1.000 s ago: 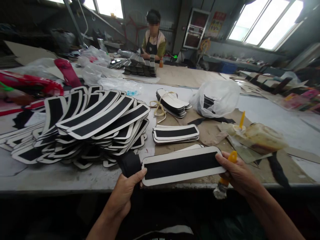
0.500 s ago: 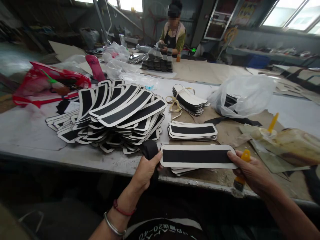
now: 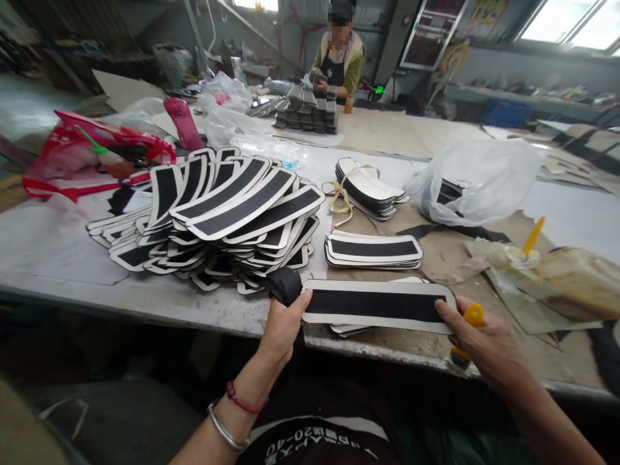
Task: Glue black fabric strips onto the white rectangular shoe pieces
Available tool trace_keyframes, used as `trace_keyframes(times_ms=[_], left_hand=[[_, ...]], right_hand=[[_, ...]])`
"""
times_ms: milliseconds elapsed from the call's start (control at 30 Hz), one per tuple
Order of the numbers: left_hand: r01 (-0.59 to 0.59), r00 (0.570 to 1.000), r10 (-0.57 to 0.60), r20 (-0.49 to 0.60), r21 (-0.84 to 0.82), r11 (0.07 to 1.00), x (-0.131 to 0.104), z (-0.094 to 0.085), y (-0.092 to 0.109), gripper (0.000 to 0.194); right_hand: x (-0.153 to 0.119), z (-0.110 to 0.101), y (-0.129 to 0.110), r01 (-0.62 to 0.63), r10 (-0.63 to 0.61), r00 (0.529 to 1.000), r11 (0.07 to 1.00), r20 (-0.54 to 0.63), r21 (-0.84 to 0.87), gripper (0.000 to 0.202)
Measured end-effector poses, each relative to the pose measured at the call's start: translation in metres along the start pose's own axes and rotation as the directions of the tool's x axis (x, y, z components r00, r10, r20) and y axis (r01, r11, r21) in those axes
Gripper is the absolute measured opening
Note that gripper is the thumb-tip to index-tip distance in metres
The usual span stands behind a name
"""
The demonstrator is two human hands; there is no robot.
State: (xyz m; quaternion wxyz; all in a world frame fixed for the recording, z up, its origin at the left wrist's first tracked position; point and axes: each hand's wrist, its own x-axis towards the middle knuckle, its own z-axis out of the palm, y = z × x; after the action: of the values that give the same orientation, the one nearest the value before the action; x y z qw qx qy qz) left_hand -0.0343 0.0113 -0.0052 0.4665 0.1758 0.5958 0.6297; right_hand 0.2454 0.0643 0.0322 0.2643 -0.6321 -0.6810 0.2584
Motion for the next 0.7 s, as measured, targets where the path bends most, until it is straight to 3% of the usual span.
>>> trace_keyframes(times_ms=[133,700], left_hand=[[0.013,1.0,-0.013,0.002,-0.01,1.0,-0.002,-0.001,-0.002,0.042],[0.001,0.999,-0.001,-0.04,-0.001,1.0,0.001,-0.003,-0.008,0.04]], right_hand=[[-0.001,0.0,-0.005,-0.043,0.044,0.999,0.998,0.008,-0.051,0.039],[-0.008,0.002,-0.017,0.093,-0.102,0.99,0.991,-0.096,-0.093,0.04]])
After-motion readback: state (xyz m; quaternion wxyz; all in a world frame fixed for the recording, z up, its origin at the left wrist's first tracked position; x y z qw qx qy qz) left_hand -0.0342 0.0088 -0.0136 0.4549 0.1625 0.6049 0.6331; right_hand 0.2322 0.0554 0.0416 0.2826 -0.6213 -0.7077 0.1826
